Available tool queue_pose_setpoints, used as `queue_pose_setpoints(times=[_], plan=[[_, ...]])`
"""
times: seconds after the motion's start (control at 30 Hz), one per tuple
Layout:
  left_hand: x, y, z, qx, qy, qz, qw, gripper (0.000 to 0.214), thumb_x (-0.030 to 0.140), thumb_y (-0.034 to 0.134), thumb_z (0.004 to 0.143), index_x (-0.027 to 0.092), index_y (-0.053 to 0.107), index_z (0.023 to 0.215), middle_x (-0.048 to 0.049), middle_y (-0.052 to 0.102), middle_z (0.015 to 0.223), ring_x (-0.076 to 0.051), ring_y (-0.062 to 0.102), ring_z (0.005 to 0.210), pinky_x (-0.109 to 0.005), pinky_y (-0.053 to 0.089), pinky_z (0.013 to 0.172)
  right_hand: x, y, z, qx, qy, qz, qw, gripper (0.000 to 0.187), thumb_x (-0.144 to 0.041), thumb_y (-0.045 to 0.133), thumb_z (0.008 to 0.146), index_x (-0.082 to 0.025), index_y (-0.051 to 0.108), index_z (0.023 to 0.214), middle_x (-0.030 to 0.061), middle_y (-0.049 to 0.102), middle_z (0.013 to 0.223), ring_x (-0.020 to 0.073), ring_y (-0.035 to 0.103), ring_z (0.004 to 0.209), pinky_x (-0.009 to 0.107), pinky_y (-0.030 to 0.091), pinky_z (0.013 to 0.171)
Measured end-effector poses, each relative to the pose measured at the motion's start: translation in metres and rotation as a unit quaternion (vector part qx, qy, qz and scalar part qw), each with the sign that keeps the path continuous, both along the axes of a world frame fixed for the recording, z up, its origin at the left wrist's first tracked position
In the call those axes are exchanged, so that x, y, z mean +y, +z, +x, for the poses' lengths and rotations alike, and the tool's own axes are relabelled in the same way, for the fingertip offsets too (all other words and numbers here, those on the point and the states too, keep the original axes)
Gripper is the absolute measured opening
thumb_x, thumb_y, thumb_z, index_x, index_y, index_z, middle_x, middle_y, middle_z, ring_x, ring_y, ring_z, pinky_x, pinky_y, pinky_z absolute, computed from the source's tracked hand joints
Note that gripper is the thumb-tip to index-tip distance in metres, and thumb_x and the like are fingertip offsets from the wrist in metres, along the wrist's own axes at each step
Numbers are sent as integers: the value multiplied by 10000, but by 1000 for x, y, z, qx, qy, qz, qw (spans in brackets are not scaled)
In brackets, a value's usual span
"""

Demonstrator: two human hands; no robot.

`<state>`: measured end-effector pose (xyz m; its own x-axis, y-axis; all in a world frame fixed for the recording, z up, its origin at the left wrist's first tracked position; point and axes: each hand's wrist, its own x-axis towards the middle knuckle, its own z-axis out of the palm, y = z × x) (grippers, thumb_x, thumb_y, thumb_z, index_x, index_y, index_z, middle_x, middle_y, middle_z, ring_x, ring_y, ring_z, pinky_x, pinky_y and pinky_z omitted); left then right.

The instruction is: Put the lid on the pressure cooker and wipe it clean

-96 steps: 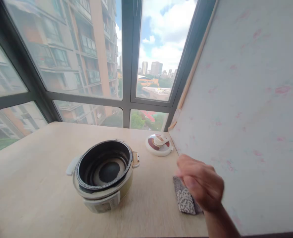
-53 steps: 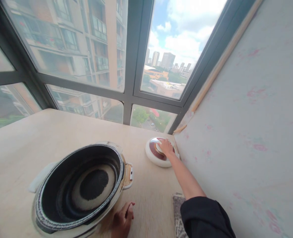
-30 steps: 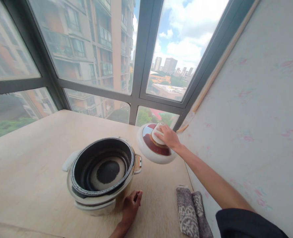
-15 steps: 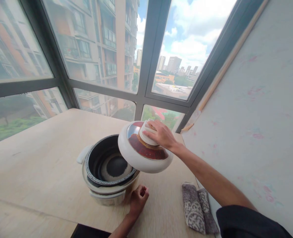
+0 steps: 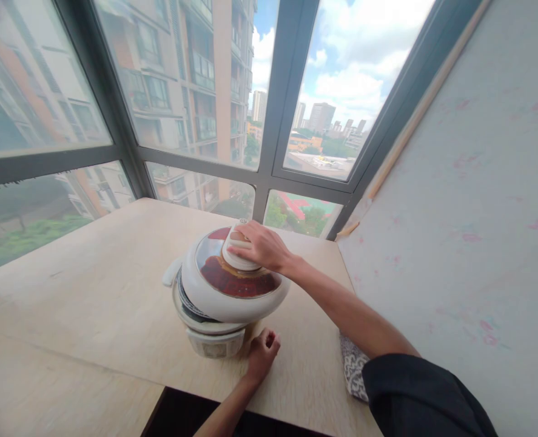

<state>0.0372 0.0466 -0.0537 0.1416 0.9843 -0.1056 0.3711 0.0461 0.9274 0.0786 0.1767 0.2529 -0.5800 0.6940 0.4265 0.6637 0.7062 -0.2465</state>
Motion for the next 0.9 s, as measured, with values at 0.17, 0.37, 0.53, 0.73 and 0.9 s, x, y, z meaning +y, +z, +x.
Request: queue_pose_setpoints(times=[0.17,0.37,0.53,0.73,0.9], plan=[[-4,-1,-7,-17,-21,1,1000,350,429,381,971,174,619,941,-22,658,645,-179,646,616,-281,424,642,-2,-9,-21,-13,-2,-11,1000,416,-494,653,934,-181,629,1207,86,652,1093,225,612,1004,306,457,855],[-6,3,-12,-12,-47,26,998,324,388,422,953,181,645,843,-31,660,642,-185,648,656,-285,414,681,-8,-15,-47,-53,-24,5,998,376,-508,636,942,-196,631,1151,89,639,1107,219,612,986,306,473,800],[-5,2,-11,-15,-46,20,999,351,407,406,954,170,653,876,-36,669,641,-186,655,638,-280,408,648,-18,-21,-67,-80,-79,0,994,409,-516,634,940,-169,634,1157,112,636,1079,245,623,973,334,504,771],[-3,0,-10,-20,-47,6,999,379,449,419,942,162,660,885,-42,679,646,-189,662,631,-278,429,643,-20,-33,-74,-72,-110,12,991,352,-505,642,935,-181,644,1071,110,646,1052,253,627,971,344,530,747],[-2,-1,-9,-13,-43,5,999,331,416,446,919,159,648,870,-54,685,670,-198,666,658,-285,428,652,-24,-33,-73,-67,-136,3,988,359,-505,650,930,-184,634,1089,110,641,1054,270,636,968,348,539,697]])
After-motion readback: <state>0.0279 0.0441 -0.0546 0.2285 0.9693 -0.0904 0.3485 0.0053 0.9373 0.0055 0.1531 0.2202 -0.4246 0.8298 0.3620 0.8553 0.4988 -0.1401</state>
